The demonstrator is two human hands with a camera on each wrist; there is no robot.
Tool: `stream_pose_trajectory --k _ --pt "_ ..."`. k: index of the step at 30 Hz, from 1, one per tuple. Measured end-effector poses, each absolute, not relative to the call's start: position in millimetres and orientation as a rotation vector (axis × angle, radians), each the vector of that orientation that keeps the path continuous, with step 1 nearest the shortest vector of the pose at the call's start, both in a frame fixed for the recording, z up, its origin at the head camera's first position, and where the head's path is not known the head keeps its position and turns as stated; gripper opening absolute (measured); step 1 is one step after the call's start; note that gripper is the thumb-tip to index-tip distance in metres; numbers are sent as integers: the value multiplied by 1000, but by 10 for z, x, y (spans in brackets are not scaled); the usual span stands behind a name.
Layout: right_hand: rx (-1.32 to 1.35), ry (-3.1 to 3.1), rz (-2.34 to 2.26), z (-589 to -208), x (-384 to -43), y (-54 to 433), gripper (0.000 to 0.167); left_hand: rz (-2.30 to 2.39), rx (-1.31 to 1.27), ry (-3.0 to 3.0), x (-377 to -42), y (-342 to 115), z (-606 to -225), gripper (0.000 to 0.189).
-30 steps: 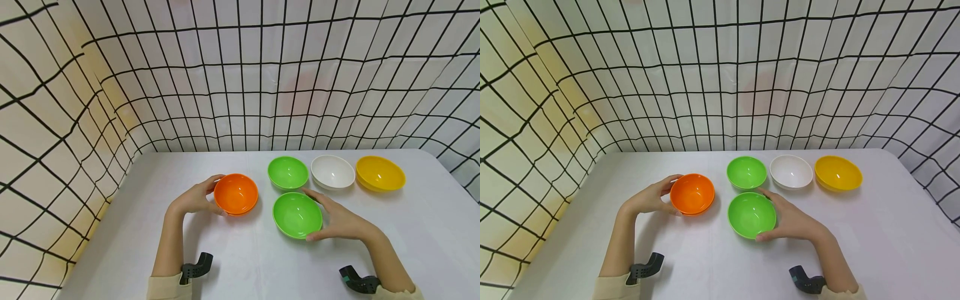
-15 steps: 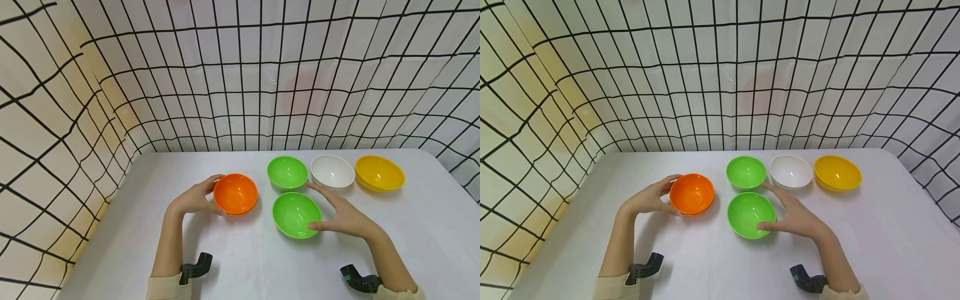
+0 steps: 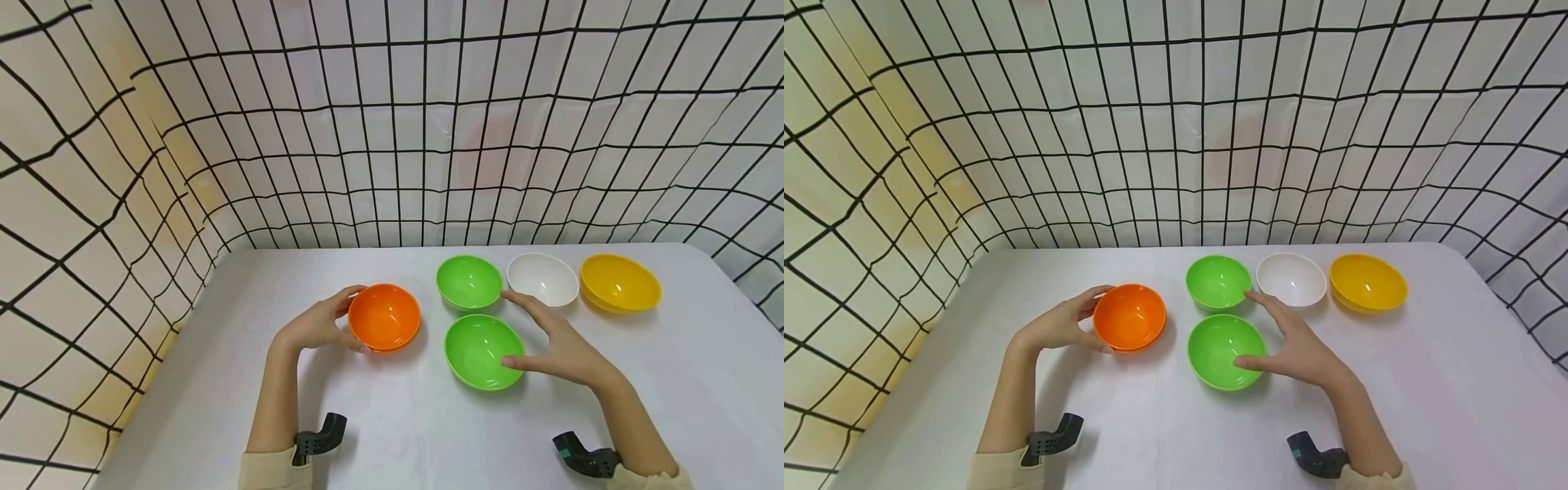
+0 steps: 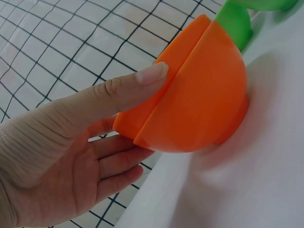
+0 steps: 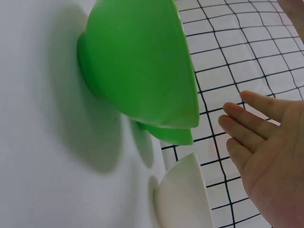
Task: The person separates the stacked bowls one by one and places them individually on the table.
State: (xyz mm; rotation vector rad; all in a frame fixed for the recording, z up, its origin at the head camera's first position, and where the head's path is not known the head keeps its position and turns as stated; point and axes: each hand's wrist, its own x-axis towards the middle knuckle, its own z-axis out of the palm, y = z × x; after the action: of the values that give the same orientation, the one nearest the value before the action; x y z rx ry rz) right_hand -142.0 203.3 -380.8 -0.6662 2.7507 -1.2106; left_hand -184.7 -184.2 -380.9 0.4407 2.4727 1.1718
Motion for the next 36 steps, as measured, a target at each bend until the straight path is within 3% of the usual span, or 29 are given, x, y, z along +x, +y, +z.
stream_pose_trajectory --k 36 --pt "-842 2617 -1457 -3587 -1640 1567 93 1173 438 2469 -1832 -1838 -3789 96"
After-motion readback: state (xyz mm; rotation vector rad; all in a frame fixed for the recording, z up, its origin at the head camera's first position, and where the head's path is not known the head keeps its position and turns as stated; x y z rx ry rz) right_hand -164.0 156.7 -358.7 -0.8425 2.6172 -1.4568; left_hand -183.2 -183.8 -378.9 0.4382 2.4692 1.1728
